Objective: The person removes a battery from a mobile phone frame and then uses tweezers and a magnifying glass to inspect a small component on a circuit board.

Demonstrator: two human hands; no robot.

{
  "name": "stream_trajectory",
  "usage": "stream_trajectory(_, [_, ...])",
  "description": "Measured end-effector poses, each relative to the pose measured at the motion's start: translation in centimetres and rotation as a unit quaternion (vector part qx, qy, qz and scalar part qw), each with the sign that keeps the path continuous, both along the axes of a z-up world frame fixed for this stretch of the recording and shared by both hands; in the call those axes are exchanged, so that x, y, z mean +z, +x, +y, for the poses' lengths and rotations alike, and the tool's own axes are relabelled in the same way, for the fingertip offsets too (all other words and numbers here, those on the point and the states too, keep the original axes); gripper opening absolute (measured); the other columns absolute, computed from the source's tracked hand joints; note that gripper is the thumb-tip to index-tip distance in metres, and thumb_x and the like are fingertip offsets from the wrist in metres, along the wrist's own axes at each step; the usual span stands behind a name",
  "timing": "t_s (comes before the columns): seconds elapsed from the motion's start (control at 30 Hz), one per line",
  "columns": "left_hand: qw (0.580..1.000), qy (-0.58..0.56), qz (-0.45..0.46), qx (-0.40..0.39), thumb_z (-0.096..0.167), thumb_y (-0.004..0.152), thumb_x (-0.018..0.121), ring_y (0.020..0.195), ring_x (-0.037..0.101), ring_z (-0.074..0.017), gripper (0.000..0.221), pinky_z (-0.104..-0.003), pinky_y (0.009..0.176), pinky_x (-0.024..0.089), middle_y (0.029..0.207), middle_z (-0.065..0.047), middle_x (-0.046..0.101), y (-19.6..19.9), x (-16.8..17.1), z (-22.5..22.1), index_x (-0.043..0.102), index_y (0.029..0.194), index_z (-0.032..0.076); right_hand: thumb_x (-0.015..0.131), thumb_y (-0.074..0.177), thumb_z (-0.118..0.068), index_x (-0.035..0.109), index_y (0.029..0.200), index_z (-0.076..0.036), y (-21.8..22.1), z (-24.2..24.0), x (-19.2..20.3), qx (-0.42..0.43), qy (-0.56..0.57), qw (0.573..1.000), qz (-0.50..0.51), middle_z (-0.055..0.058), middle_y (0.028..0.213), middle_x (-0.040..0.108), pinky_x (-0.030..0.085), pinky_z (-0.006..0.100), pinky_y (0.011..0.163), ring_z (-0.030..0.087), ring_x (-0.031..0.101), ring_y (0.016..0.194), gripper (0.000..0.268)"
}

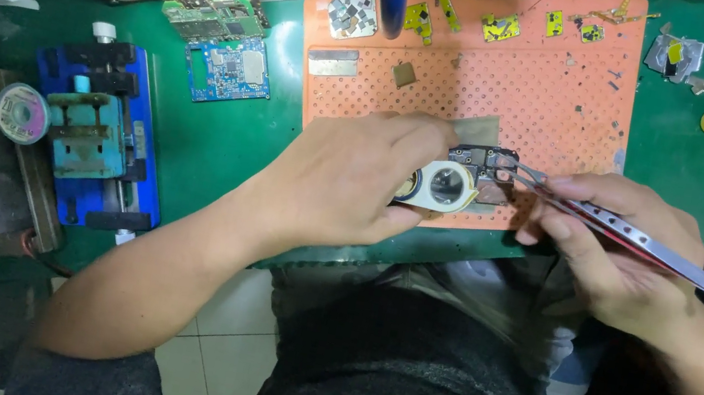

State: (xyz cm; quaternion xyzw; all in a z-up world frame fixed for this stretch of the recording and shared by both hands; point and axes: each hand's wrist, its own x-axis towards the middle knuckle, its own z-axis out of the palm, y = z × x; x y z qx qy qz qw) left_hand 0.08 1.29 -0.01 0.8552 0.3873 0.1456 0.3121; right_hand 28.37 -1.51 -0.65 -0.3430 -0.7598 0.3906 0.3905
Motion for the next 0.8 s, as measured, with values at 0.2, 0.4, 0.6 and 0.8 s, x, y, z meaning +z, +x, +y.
stream_trajectory(0.2, [0.994, 0.099, 0.017, -0.043, 0.023, 0.082, 0.072, 0.086, 0.064, -0.0369, 0.032, -0.050, 0.047, 0.048, 0.126, -0.011, 0.063, 0.1, -0.2, -0.5, 0.054, 0.103, 0.008, 0.062, 0.096, -0.006, 0.060, 0.109, 0.013, -0.2, 0.4, -0.7, 0.024, 0.047, 0.998, -0.041, 0.020, 0.090, 0.074, 0.062, 0.044, 0.087, 0.033, 0.076, 0.086, 0.023])
stream_trajectory(0.4, [0.981, 0.186, 0.047, -0.043, 0.026, 0.090, 0.070, 0.094, 0.064, -0.0341, 0.028, -0.045, 0.064, 0.053, 0.128, -0.017, 0.063, 0.2, -0.7, -1.3, 0.057, 0.109, 0.009, 0.065, 0.097, -0.007, 0.061, 0.113, 0.002, -0.8, 1.0, -1.2, 0.086, 0.130, 0.987, -0.042, 0.018, 0.115, 0.071, 0.047, 0.066, 0.122, 0.041, 0.072, 0.116, 0.019])
stream_trajectory(0.6, [0.983, 0.179, -0.005, -0.041, 0.027, 0.094, 0.065, 0.087, 0.063, -0.0340, 0.024, -0.047, 0.064, 0.050, 0.125, -0.014, 0.065, 0.1, -0.5, -0.9, 0.058, 0.103, 0.006, 0.061, 0.096, -0.004, 0.058, 0.110, 0.008, -1.2, 0.9, -0.6, 0.082, 0.093, 0.992, -0.005, 0.027, 0.109, 0.067, 0.056, 0.065, 0.116, 0.041, 0.072, 0.109, 0.019])
stream_trajectory(0.8, [0.998, 0.055, -0.015, -0.027, 0.026, 0.090, 0.066, 0.098, 0.066, -0.0351, 0.026, -0.050, 0.056, 0.052, 0.129, -0.006, 0.065, 0.0, -0.4, -0.3, 0.060, 0.109, 0.010, 0.063, 0.095, 0.000, 0.058, 0.111, 0.007, -0.9, 0.9, -0.8, 0.082, 0.067, 0.994, -0.004, 0.026, 0.111, 0.068, 0.058, 0.062, 0.116, 0.040, 0.073, 0.111, 0.019])
